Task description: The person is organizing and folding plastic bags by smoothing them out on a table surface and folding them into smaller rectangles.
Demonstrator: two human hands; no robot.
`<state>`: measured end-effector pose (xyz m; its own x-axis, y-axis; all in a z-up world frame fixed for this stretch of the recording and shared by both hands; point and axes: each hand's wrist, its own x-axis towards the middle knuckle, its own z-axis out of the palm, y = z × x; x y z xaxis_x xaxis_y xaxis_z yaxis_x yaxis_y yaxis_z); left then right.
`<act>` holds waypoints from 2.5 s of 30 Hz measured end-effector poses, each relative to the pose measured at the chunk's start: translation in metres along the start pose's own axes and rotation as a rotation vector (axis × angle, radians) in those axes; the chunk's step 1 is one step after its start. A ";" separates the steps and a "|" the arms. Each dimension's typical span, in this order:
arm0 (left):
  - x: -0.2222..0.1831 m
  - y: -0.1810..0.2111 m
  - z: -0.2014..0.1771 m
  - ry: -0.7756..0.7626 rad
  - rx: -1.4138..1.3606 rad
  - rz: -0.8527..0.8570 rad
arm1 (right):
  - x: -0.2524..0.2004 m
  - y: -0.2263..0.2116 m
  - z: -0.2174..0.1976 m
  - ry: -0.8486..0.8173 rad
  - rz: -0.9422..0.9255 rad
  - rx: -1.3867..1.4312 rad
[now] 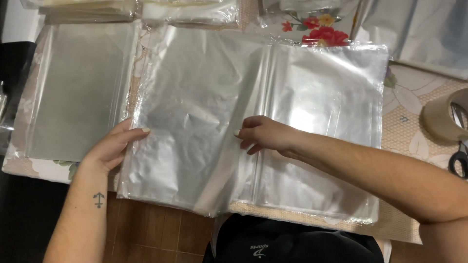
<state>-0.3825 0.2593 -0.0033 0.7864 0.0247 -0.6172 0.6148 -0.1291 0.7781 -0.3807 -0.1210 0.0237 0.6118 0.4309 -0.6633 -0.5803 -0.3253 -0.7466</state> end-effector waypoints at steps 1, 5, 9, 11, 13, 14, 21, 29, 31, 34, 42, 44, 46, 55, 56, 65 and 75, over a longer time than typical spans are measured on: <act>-0.007 0.006 0.006 0.009 0.015 -0.006 | 0.001 -0.002 0.004 0.008 -0.017 -0.016; -0.012 0.005 0.007 0.070 0.080 0.018 | 0.006 0.013 0.012 0.152 -0.163 -0.129; -0.019 0.007 0.008 0.152 0.155 0.058 | 0.011 0.021 0.001 0.261 -0.170 0.001; -0.031 0.031 0.021 0.228 0.465 -0.115 | 0.032 0.031 -0.012 0.441 -0.258 0.289; -0.036 0.038 0.030 0.233 0.457 -0.134 | 0.032 0.014 -0.019 0.470 -0.224 0.436; -0.039 0.042 0.035 0.244 0.449 -0.147 | 0.032 0.004 -0.023 0.498 -0.198 0.583; 0.005 0.011 0.009 0.082 0.063 -0.042 | 0.040 -0.015 -0.044 0.318 -0.206 0.298; 0.001 0.024 0.026 0.230 0.372 -0.077 | 0.034 0.058 -0.095 0.581 -0.729 -1.328; -0.003 0.026 0.027 0.179 0.330 -0.033 | 0.031 0.062 -0.099 0.604 -0.837 -1.294; -0.010 0.036 0.037 0.151 0.282 -0.021 | 0.017 0.055 -0.083 0.621 -0.964 -0.988; -0.016 0.040 0.041 0.179 0.257 -0.062 | 0.062 -0.020 -0.051 0.449 -0.256 0.370; -0.012 0.036 0.035 0.162 0.319 -0.049 | 0.057 -0.043 -0.047 0.446 -0.161 0.264; -0.016 0.039 0.039 0.151 0.302 -0.042 | 0.070 -0.049 -0.050 0.449 -0.087 0.168; -0.017 0.039 0.036 0.136 0.209 -0.069 | 0.086 -0.066 -0.024 0.464 -0.013 -0.061; -0.018 0.040 0.036 0.136 0.220 -0.075 | 0.084 -0.069 -0.020 0.478 0.022 -0.083; -0.004 0.008 0.013 0.058 -0.028 0.149 | 0.027 -0.054 0.031 0.159 -0.244 0.007; 0.020 -0.008 -0.008 0.073 -0.039 0.160 | 0.057 -0.057 0.053 0.251 -0.234 0.308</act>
<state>-0.3715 0.2684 -0.0213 0.8759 0.0788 -0.4761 0.4820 -0.0983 0.8706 -0.3414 -0.0336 0.0313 0.8346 0.2336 -0.4988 -0.5205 0.0383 -0.8530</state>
